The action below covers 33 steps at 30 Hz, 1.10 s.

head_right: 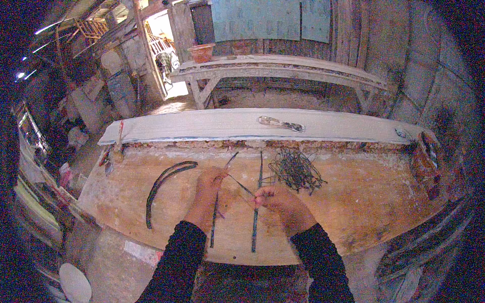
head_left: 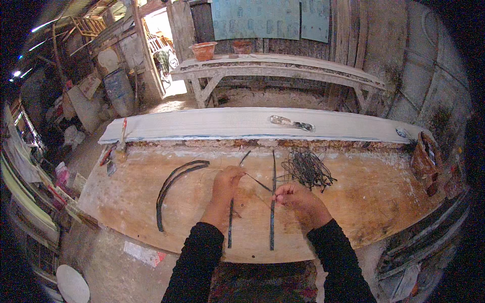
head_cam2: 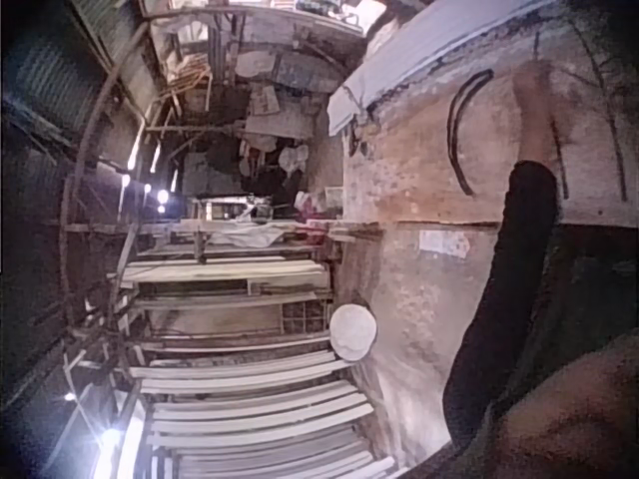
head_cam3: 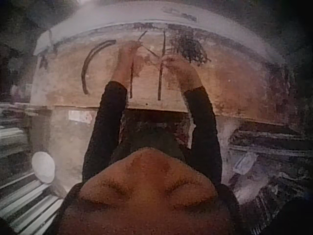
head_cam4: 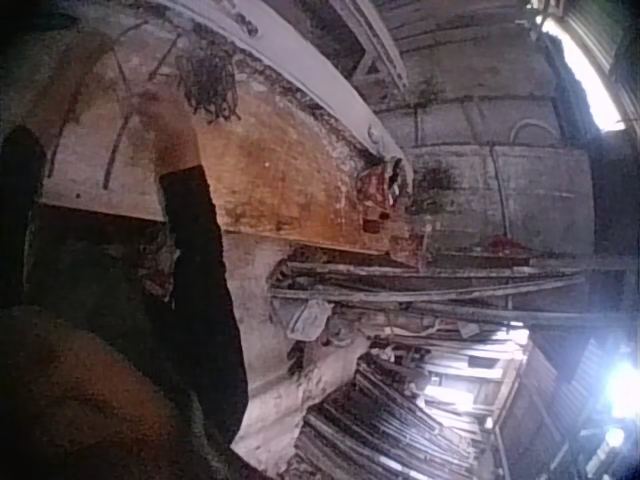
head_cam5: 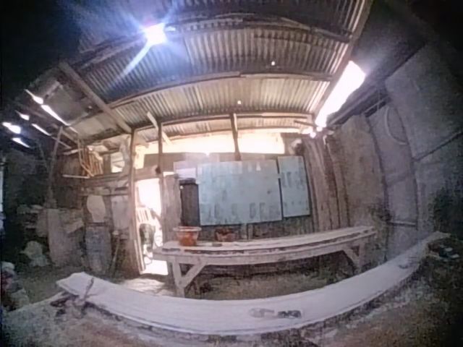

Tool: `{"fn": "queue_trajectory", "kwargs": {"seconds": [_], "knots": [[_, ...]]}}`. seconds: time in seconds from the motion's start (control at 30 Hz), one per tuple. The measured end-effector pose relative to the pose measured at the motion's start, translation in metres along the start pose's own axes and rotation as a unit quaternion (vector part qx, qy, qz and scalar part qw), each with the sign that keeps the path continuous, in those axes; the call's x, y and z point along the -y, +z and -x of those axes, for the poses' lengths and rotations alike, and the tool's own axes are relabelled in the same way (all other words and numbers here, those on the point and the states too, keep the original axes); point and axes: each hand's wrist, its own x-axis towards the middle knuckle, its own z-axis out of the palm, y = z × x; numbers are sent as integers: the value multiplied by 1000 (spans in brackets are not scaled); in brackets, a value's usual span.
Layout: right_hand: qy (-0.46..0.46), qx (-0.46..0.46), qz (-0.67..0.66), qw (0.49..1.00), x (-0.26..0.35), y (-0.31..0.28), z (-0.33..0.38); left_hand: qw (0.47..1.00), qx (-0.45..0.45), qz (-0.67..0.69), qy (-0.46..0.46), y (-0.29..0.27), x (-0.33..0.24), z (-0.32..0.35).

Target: The person ties black cords into loops by hand on a wooden workbench. They repeatedly pick up cords, form loops, and secure them with knots, placing the finished loops on the table.

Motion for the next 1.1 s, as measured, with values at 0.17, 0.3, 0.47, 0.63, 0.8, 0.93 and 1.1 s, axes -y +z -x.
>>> {"fn": "queue_trajectory", "kwargs": {"seconds": [0.17,0.3,0.47,0.63,0.8,0.93,1.1], "knots": [[-126,60,-206,969,-16,-30,-7,998,5,42,-36,-2,0,-2],[-215,59,-320,921,-16,-39,-12,991,38,92,-94,1,12,2],[-271,4,-374,887,-10,-50,-10,989,64,47,-121,4,24,4],[-300,-48,-424,853,-14,-63,-10,979,78,63,-178,9,30,8],[-312,-70,-448,835,-12,-60,-11,967,105,-45,-226,4,20,6],[-249,-170,-415,858,-20,-50,-17,957,72,116,-254,18,38,13],[-132,-185,-293,929,-38,-16,-29,878,129,335,-317,25,-20,11]]}}
